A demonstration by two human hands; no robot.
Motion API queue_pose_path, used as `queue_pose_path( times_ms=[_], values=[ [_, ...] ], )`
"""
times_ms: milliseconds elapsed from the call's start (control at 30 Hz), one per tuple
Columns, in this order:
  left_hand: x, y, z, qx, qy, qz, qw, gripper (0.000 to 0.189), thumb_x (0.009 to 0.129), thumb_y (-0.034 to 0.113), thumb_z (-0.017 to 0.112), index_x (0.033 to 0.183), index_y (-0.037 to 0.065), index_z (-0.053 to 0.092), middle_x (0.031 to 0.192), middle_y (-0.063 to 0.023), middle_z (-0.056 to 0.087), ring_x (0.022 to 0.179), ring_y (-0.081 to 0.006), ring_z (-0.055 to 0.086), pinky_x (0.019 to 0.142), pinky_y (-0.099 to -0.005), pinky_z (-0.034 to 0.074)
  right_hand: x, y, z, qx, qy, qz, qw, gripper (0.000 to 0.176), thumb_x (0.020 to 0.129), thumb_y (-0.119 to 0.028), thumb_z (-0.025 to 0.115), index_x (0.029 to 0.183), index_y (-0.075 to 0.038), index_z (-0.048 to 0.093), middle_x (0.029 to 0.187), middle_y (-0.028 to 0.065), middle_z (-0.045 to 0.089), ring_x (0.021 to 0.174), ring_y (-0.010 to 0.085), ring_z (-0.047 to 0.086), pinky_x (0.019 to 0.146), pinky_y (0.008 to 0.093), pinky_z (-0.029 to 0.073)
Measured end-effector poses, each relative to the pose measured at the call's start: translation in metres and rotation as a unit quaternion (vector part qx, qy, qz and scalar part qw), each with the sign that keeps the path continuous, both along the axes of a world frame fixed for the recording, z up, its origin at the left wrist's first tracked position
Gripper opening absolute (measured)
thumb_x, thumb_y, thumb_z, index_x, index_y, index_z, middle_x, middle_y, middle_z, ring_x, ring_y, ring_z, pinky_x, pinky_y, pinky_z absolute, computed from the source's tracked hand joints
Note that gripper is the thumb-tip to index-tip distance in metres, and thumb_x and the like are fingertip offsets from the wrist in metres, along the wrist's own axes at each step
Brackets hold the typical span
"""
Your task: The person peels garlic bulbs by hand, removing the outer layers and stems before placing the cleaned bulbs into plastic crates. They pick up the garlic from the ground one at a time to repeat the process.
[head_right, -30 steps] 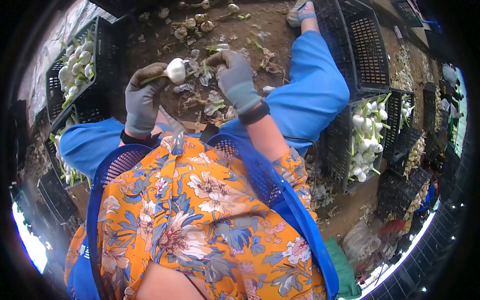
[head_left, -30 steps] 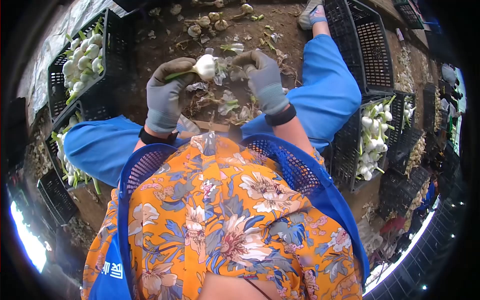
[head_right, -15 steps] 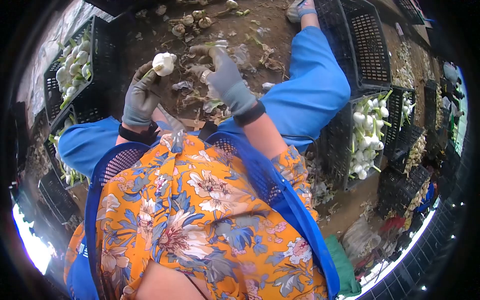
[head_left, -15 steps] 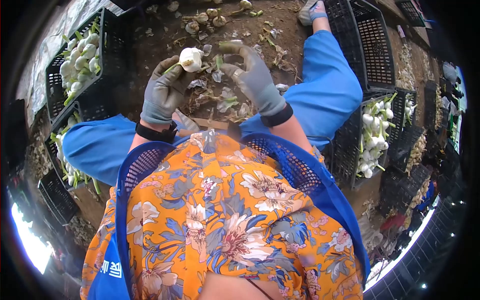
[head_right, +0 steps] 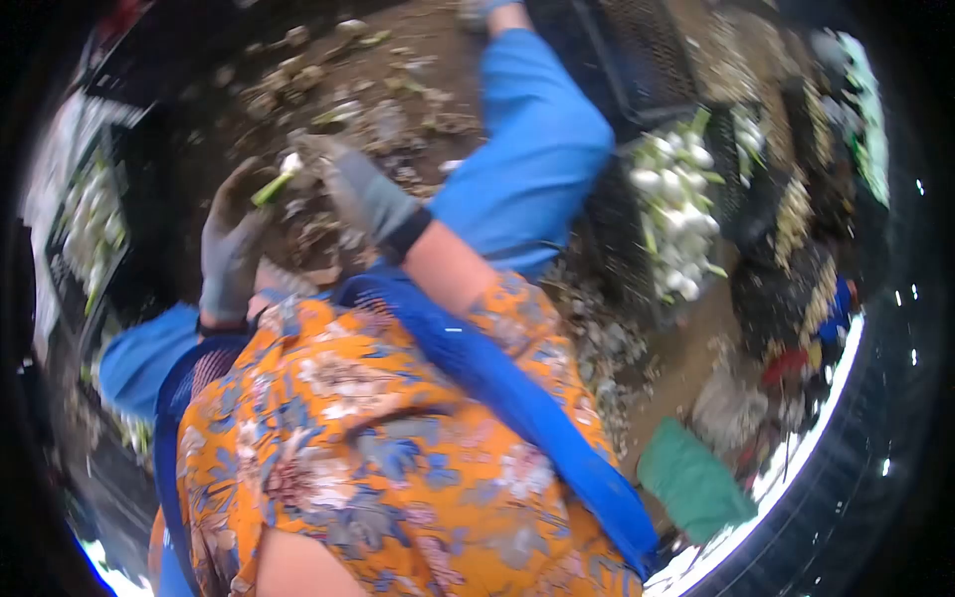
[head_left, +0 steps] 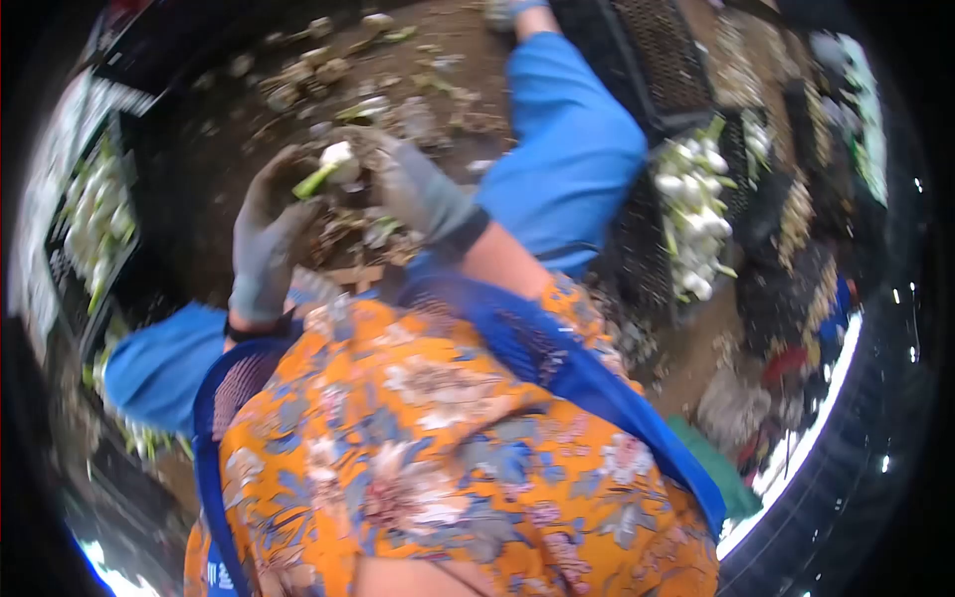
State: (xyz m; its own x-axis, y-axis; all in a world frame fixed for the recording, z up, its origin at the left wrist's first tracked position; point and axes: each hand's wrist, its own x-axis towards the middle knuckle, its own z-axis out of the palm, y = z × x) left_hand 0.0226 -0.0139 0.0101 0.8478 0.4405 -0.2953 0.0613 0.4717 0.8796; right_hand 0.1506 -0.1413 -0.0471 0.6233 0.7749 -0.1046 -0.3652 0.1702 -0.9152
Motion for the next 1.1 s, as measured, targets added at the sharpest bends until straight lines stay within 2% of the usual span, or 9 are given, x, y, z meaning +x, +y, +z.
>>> queue_pose_path(
  times_ms=[167,267,333,433,700,900,1033,1067,1100],
  values=[
    [-0.001,-0.012,0.008,-0.034,-0.008,-0.009,0.999,0.049,0.091,-0.005,0.051,0.139,0.001,0.042,0.124,-0.0108,0.057,0.106,-0.0172,0.059,0.089,-0.0277,0.051,0.069,-0.095,0.077,0.035,-0.004,-0.113,0.993,0.027,0.097,-0.021,0.057,0.115,0.000,0.060,0.101,0.0095,0.065,0.082,0.0155,0.065,0.078,0.0298,0.056],
    [-0.009,0.012,-0.012,-0.046,0.068,0.033,0.996,0.037,0.094,0.000,0.051,0.131,0.000,0.050,0.114,-0.0094,0.062,0.098,-0.0158,0.062,0.083,-0.0262,0.052,0.127,-0.210,0.110,-0.278,-0.483,-0.235,0.796,0.028,0.096,-0.024,0.056,0.114,-0.003,0.063,0.101,0.0084,0.066,0.083,0.0167,0.064,0.074,0.0288,0.052],
    [-0.010,0.017,-0.022,-0.053,0.079,0.041,0.995,0.036,0.093,0.000,0.051,0.129,0.000,0.051,0.114,-0.0101,0.062,0.098,-0.0176,0.063,0.084,-0.0283,0.053,0.152,-0.277,0.136,-0.260,-0.136,-0.355,0.887,0.032,0.097,-0.018,0.044,0.115,0.001,0.063,0.104,0.0116,0.066,0.094,0.0202,0.063,0.079,0.0305,0.053],
    [-0.006,0.017,-0.026,-0.038,0.077,0.034,0.996,0.034,0.093,0.001,0.051,0.127,-0.001,0.052,0.110,-0.0116,0.063,0.094,-0.0185,0.064,0.081,-0.0299,0.054,0.201,-0.363,0.132,-0.405,-0.294,-0.353,0.791,0.025,0.099,-0.012,0.051,0.114,0.002,0.063,0.106,0.0104,0.067,0.098,0.0165,0.062,0.088,0.0297,0.050],
    [-0.006,0.016,-0.034,-0.111,0.133,0.014,0.985,0.022,0.095,0.009,0.056,0.113,-0.001,0.061,0.089,-0.0036,0.065,0.077,-0.0091,0.061,0.068,-0.0236,0.052,0.192,-0.013,0.032,-0.298,-0.502,0.070,0.809,0.027,0.086,-0.009,0.057,0.111,-0.003,0.064,0.101,0.0165,0.066,0.094,0.0282,0.064,0.080,0.0372,0.050],
    [-0.007,0.028,-0.053,-0.077,0.152,0.105,0.980,0.024,0.095,0.025,0.062,0.099,0.002,0.068,0.075,-0.0007,0.066,0.057,-0.0063,0.058,0.052,-0.0190,0.044,0.226,0.174,-0.155,-0.409,-0.790,0.183,0.419,0.020,0.083,-0.013,0.058,0.098,-0.011,0.071,0.097,0.0148,0.064,0.094,0.0316,0.063,0.078,0.0419,0.052],
    [-0.014,0.050,-0.069,-0.143,0.191,0.084,0.967,0.036,0.094,0.021,0.063,0.122,0.000,0.057,0.094,-0.0065,0.066,0.071,-0.0108,0.063,0.060,-0.0210,0.050,0.231,0.191,-0.154,-0.495,-0.727,0.199,0.432,0.016,0.082,-0.015,0.060,0.091,-0.010,0.072,0.103,0.0099,0.064,0.093,0.0265,0.065,0.075,0.0399,0.053],
    [-0.014,0.047,-0.080,-0.130,0.130,0.145,0.972,0.048,0.090,0.017,0.066,0.131,0.000,0.048,0.108,-0.0095,0.061,0.083,-0.0137,0.062,0.067,-0.0226,0.052,0.217,0.186,-0.135,-0.497,-0.696,0.165,0.492,0.016,0.086,-0.013,0.059,0.094,-0.008,0.072,0.103,0.0081,0.066,0.091,0.0239,0.066,0.075,0.0376,0.054],
    [-0.012,0.044,-0.090,-0.117,0.066,0.202,0.970,0.063,0.087,0.013,0.069,0.140,0.001,0.039,0.121,-0.0124,0.056,0.094,-0.0166,0.061,0.074,-0.0243,0.053,0.222,0.174,-0.155,-0.420,-0.526,0.176,0.718,0.016,0.088,-0.014,0.059,0.095,-0.005,0.070,0.102,0.0078,0.067,0.089,0.0218,0.066,0.074,0.0352,0.054]
  ],
)
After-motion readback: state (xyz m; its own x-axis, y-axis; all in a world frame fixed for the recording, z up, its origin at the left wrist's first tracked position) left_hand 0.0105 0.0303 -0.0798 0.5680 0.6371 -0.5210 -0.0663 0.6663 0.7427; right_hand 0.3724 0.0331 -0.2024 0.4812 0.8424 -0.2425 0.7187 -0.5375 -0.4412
